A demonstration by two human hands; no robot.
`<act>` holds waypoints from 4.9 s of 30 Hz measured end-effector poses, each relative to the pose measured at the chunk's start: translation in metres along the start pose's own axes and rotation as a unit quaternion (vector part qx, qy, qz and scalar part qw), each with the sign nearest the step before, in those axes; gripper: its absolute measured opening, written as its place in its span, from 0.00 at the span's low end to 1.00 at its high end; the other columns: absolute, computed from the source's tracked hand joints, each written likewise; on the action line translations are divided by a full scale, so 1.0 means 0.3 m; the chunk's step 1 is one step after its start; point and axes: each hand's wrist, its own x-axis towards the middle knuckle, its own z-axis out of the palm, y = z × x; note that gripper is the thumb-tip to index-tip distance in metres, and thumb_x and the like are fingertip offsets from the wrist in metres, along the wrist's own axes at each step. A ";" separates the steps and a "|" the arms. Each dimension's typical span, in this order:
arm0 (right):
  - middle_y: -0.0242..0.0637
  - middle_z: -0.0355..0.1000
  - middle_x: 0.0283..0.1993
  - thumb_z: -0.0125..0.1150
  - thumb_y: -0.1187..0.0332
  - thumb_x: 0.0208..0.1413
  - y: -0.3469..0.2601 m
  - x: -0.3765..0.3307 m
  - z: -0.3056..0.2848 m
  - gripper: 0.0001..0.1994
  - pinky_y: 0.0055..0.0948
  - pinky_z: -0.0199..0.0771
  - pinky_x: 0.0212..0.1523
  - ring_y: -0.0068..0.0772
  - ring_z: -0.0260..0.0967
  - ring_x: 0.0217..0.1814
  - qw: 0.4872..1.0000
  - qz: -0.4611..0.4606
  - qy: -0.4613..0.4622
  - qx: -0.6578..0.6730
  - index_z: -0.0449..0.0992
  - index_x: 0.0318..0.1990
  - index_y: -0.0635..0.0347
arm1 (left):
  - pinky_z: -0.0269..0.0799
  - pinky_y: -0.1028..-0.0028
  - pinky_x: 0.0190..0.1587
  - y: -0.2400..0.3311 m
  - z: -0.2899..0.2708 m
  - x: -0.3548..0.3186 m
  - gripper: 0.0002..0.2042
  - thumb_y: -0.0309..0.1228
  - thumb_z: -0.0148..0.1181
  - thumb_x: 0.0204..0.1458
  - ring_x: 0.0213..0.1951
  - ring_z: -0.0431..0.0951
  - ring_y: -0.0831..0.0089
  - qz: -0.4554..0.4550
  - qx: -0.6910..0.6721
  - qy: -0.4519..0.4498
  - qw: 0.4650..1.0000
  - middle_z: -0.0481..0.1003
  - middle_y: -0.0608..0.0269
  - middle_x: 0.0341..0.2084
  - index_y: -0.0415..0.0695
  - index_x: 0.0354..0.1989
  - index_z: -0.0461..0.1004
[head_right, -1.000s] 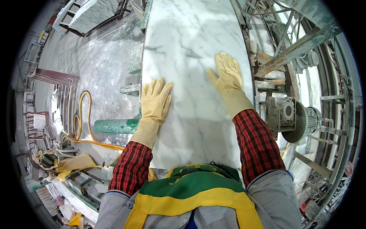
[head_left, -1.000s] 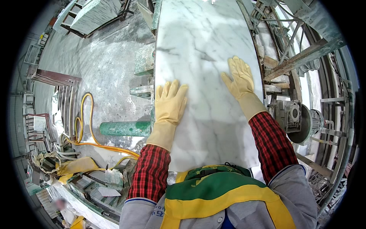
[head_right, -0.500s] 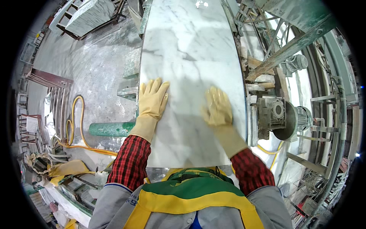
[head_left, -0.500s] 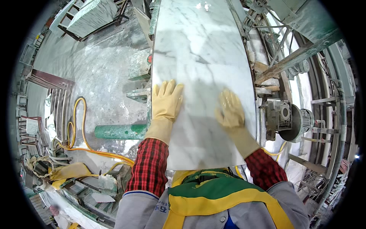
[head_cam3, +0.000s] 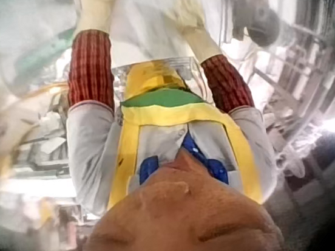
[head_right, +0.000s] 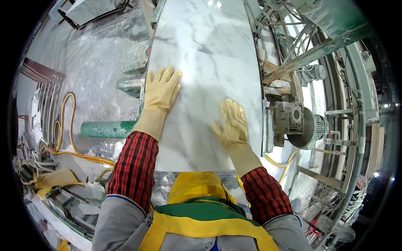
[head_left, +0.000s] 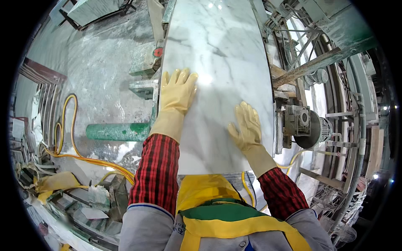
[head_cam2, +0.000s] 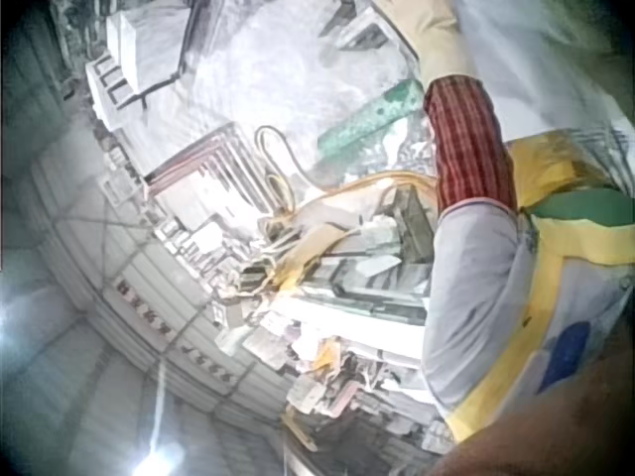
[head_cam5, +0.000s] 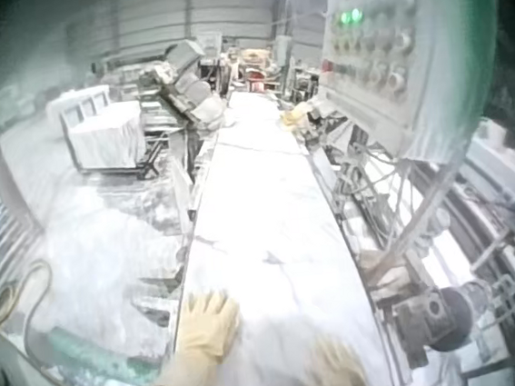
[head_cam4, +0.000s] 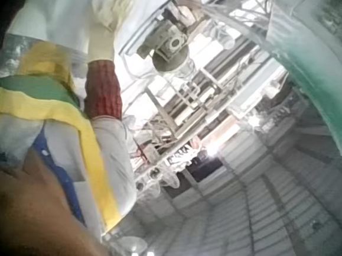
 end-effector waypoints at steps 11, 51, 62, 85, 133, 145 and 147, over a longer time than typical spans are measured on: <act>0.53 0.59 0.87 0.59 0.42 0.73 0.120 0.070 0.113 0.40 0.54 0.48 0.89 0.58 0.53 0.89 0.993 -0.038 0.040 -0.103 0.64 0.83 0.57 | 0.55 0.37 0.81 0.180 -0.083 -0.577 0.23 0.40 0.65 0.66 0.74 0.71 0.54 -0.038 -0.030 0.019 0.999 0.73 0.59 0.74 0.55 0.69 0.75; 0.62 0.72 0.75 0.67 0.63 0.68 -1.415 -1.598 0.142 0.29 0.54 0.61 0.83 0.64 0.65 0.80 0.798 -0.578 -0.066 0.161 0.74 0.72 0.69 | 0.65 0.47 0.75 1.366 -1.020 -3.660 0.27 0.35 0.73 0.56 0.69 0.72 0.43 -0.633 0.274 0.140 0.711 0.75 0.48 0.67 0.47 0.65 0.76; 0.58 0.70 0.78 0.65 0.54 0.70 -2.229 -1.912 0.253 0.32 0.54 0.58 0.85 0.61 0.66 0.80 0.670 -0.719 -0.002 0.186 0.74 0.74 0.63 | 0.66 0.45 0.75 1.276 -1.033 -3.793 0.27 0.37 0.72 0.59 0.69 0.73 0.42 -0.664 0.267 0.152 0.682 0.75 0.47 0.68 0.47 0.67 0.76; 0.53 0.69 0.80 0.63 0.53 0.70 -2.613 -1.925 0.324 0.32 0.52 0.53 0.87 0.55 0.61 0.85 0.713 -0.661 -0.097 0.211 0.73 0.75 0.61 | 0.62 0.44 0.77 0.772 -1.065 -3.967 0.35 0.49 0.79 0.52 0.70 0.73 0.43 -0.687 0.241 0.099 0.679 0.76 0.47 0.70 0.49 0.68 0.78; 0.53 0.73 0.75 0.66 0.55 0.68 -2.609 -1.926 0.361 0.29 0.55 0.61 0.81 0.56 0.67 0.79 0.771 -0.605 0.002 0.199 0.75 0.72 0.60 | 0.55 0.45 0.81 0.695 -1.013 -4.049 0.31 0.42 0.72 0.62 0.76 0.68 0.44 -0.650 0.165 0.116 0.733 0.71 0.44 0.75 0.46 0.73 0.74; 0.56 0.73 0.75 0.65 0.54 0.69 -2.647 -1.892 0.401 0.29 0.56 0.61 0.81 0.58 0.67 0.78 0.761 -0.621 0.034 0.186 0.75 0.72 0.61 | 0.58 0.45 0.80 0.715 -0.992 -4.049 0.31 0.42 0.73 0.60 0.74 0.70 0.45 -0.648 0.174 0.128 0.731 0.73 0.45 0.72 0.46 0.71 0.75; 0.57 0.74 0.74 0.65 0.55 0.69 -2.664 -1.885 0.404 0.29 0.56 0.62 0.80 0.60 0.68 0.77 0.761 -0.621 0.031 0.186 0.75 0.72 0.62 | 0.58 0.45 0.79 0.723 -1.007 -4.040 0.31 0.41 0.73 0.60 0.74 0.70 0.45 -0.647 0.171 0.130 0.732 0.73 0.45 0.72 0.46 0.71 0.75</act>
